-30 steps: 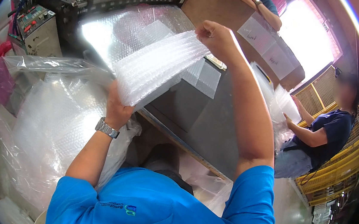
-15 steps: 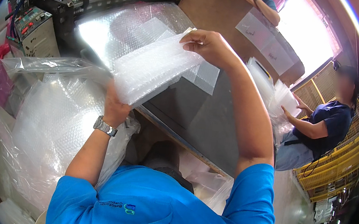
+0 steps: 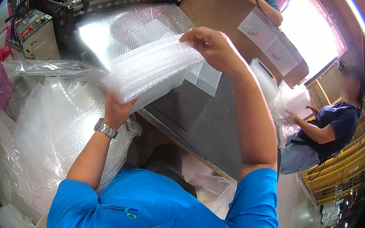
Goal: The person stands at a table and repeatedly picks up stacks of bubble wrap, separates individual sheets, and places them into a neat pile. Another person is visible in the background performing a similar task.
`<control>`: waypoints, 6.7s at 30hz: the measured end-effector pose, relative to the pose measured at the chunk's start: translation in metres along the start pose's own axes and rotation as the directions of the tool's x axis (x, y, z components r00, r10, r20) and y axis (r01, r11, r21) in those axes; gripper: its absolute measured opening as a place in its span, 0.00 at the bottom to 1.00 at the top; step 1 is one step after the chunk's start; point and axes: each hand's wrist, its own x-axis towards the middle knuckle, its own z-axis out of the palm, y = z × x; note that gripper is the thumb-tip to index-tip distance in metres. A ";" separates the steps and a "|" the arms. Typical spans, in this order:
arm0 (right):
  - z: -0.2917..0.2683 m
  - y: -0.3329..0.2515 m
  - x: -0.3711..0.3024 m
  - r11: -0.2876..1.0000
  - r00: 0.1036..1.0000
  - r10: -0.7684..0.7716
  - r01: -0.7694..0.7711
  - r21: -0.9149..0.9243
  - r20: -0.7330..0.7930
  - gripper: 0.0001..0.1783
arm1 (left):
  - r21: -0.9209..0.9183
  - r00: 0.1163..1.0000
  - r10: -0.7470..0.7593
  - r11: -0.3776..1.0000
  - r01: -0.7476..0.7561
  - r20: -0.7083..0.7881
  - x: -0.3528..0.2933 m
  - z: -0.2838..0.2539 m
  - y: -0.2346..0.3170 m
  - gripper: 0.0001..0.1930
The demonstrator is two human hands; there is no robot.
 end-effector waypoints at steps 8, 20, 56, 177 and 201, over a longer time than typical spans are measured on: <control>-0.004 -0.008 -0.006 0.993 0.990 0.117 -0.118 0.009 0.074 0.08 | -0.034 1.000 0.021 0.999 -0.021 0.018 0.000 0.003 0.000 0.28; -0.070 -0.087 0.020 0.980 0.518 0.082 0.115 0.165 -0.851 0.06 | 0.068 0.997 -0.060 0.996 0.063 -0.046 0.011 0.006 0.029 0.34; 0.125 -0.073 -0.099 0.991 0.882 -0.047 0.099 0.087 -0.468 0.27 | 0.133 0.997 0.068 0.989 -0.063 -0.040 0.000 0.005 0.000 0.28; 0.143 0.253 -0.132 0.391 0.199 0.919 -0.370 0.843 -0.339 0.37 | 0.561 0.922 0.201 0.744 -0.364 0.331 -0.022 0.068 -0.050 0.18; 0.125 0.251 -0.142 -0.016 0.492 0.870 -0.061 0.998 0.044 0.25 | 0.426 0.879 -0.160 0.903 -0.054 0.450 0.075 0.093 -0.049 0.12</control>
